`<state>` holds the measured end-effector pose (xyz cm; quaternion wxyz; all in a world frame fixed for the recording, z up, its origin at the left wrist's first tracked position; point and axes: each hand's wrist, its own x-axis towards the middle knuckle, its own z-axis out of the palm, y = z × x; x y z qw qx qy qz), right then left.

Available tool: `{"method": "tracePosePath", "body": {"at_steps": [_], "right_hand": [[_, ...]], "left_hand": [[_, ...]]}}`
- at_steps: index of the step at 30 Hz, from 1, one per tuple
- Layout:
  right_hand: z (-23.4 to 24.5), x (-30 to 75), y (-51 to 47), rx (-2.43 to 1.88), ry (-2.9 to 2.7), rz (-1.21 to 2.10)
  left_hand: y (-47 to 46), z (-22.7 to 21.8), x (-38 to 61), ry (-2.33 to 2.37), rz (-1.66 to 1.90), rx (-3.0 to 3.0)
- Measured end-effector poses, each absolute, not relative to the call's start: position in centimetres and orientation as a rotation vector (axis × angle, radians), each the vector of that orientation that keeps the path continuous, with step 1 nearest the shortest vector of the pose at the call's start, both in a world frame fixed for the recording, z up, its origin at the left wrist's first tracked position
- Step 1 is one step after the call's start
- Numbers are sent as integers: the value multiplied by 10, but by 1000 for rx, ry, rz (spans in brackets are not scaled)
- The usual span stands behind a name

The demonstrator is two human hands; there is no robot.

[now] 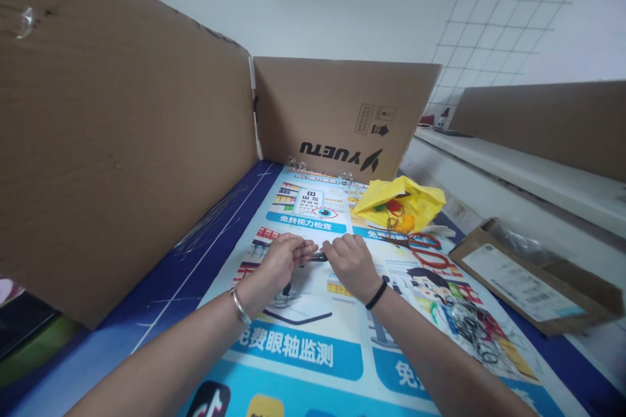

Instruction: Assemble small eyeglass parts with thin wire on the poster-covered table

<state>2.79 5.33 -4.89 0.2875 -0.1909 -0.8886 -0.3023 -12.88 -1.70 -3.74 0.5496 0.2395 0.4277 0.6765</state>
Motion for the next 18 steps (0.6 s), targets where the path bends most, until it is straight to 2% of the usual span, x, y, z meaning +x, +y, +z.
{"method": "tracePosePath", "body": {"at_steps": [6,18], "right_hand": [[-41,27,47,-382,-2334,-949],[-41,28,48,-301,-2315,-965]], "left_hand": [[-17,-40,-120,990,1648,535],[-17,-41,-118,996,1670,506]]}}
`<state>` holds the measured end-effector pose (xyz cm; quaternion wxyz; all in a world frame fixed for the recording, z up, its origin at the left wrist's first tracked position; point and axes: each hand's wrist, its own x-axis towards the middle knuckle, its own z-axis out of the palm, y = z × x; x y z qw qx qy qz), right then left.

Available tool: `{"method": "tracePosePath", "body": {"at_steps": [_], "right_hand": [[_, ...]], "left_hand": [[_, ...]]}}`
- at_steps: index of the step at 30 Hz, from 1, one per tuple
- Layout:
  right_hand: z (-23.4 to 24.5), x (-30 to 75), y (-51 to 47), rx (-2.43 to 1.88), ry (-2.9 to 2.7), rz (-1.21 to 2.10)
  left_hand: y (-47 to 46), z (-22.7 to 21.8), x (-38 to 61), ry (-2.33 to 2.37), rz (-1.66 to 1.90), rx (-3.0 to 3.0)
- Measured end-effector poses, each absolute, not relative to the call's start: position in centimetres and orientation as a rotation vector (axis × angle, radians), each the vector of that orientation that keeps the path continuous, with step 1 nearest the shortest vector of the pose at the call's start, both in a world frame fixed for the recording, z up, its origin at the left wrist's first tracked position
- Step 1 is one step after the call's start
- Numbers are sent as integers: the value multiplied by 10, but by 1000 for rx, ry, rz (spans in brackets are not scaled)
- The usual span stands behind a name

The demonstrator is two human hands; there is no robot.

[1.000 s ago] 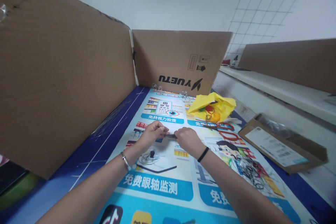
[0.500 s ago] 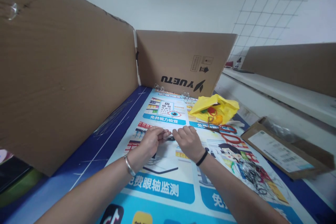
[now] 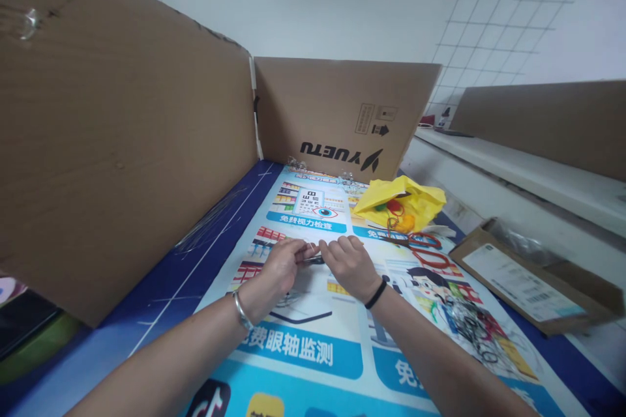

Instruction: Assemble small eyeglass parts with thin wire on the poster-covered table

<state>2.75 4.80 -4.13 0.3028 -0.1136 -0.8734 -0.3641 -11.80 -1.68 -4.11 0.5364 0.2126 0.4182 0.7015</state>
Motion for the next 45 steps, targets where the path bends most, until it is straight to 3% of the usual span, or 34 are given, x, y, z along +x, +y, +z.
{"method": "tracePosePath", "body": {"at_steps": [21,32,45], "right_hand": [[-44,26,49,-335,-2387,-917],[-47,25,48,-366,-2424,-829],[-56,21,49,-707,-2660,-529]], "left_hand": [[-22,-37,-115,1025,1625,452],[-15,-56,-121,1012,1612,508],[-22,-38,-120,1174,1609,817]]}}
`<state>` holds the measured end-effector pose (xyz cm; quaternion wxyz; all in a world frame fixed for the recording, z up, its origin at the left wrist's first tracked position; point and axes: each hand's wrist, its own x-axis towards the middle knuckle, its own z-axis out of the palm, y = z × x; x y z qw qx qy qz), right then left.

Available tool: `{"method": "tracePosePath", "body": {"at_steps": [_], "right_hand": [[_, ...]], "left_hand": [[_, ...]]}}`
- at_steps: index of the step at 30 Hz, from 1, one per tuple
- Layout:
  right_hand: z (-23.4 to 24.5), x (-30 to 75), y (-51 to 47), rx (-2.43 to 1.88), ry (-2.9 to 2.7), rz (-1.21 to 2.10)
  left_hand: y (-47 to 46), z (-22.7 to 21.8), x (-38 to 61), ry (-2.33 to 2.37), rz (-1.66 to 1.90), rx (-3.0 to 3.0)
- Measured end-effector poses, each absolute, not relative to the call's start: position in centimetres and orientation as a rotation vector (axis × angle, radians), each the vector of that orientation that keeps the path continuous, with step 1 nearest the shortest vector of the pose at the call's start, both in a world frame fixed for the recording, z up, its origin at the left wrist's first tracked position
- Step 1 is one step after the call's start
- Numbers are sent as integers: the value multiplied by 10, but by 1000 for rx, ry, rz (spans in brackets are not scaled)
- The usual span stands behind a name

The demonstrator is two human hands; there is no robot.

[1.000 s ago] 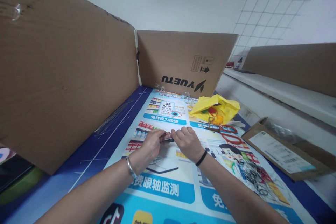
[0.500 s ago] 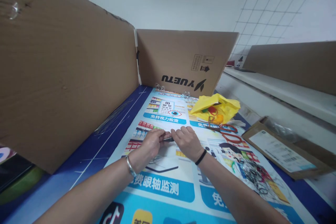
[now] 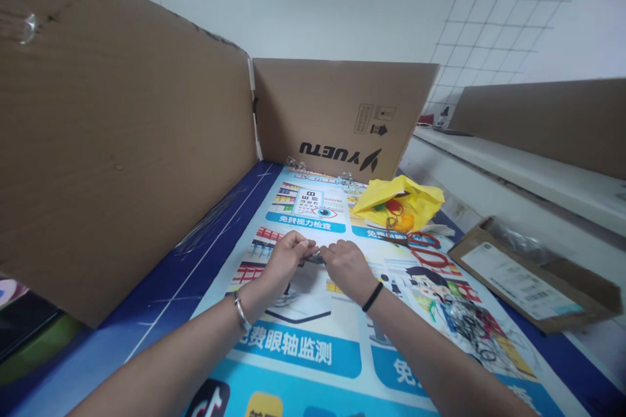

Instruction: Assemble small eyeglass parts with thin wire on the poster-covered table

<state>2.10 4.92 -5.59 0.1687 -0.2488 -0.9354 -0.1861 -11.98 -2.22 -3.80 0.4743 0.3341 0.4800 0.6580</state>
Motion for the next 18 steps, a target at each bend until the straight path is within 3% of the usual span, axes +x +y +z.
{"method": "tracePosePath", "body": {"at_steps": [9,18], "right_hand": [[-47,18,44,-942,-2840,-343],[-61,15,44,-917,-2770,-260]], "left_hand": [[-17,-44,-125,1168,1560,958],[-8,-47,-144,1286,1457,1217]]}}
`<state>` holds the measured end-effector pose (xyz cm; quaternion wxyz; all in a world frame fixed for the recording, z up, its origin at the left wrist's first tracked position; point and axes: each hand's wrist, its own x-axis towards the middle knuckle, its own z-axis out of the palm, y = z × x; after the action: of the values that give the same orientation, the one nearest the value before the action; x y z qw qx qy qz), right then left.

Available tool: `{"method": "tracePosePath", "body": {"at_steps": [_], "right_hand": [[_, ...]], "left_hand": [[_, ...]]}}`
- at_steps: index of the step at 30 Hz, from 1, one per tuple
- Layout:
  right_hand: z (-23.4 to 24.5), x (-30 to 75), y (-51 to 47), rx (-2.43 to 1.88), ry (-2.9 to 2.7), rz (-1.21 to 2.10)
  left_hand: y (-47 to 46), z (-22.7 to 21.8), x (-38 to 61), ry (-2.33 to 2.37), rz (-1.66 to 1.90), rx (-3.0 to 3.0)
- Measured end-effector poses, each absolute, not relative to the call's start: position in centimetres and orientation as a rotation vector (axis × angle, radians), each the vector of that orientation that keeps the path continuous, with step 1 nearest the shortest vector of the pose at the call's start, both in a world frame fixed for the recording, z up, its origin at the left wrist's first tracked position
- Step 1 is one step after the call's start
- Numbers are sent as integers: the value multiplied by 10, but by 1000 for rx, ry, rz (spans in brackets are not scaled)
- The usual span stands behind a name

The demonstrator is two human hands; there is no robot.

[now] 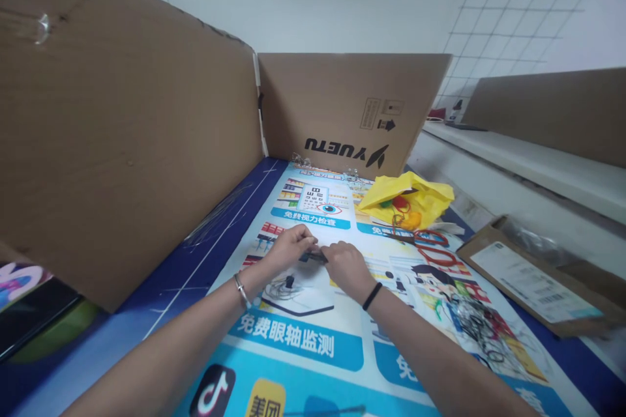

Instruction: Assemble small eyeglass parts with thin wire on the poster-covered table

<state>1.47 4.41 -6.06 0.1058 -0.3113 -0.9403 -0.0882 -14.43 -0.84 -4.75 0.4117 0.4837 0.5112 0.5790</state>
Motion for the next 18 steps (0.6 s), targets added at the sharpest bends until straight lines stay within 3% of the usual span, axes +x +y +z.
{"method": "tracePosePath", "body": {"at_steps": [8,18], "right_hand": [[-67,17,47,-799,-2748,-139],[-67,16,47,-843,-2764,-73]], "left_hand": [[-16,-30,-192,1592,1326,1291],[-35,-57,-215,2026,1126,1466]]}}
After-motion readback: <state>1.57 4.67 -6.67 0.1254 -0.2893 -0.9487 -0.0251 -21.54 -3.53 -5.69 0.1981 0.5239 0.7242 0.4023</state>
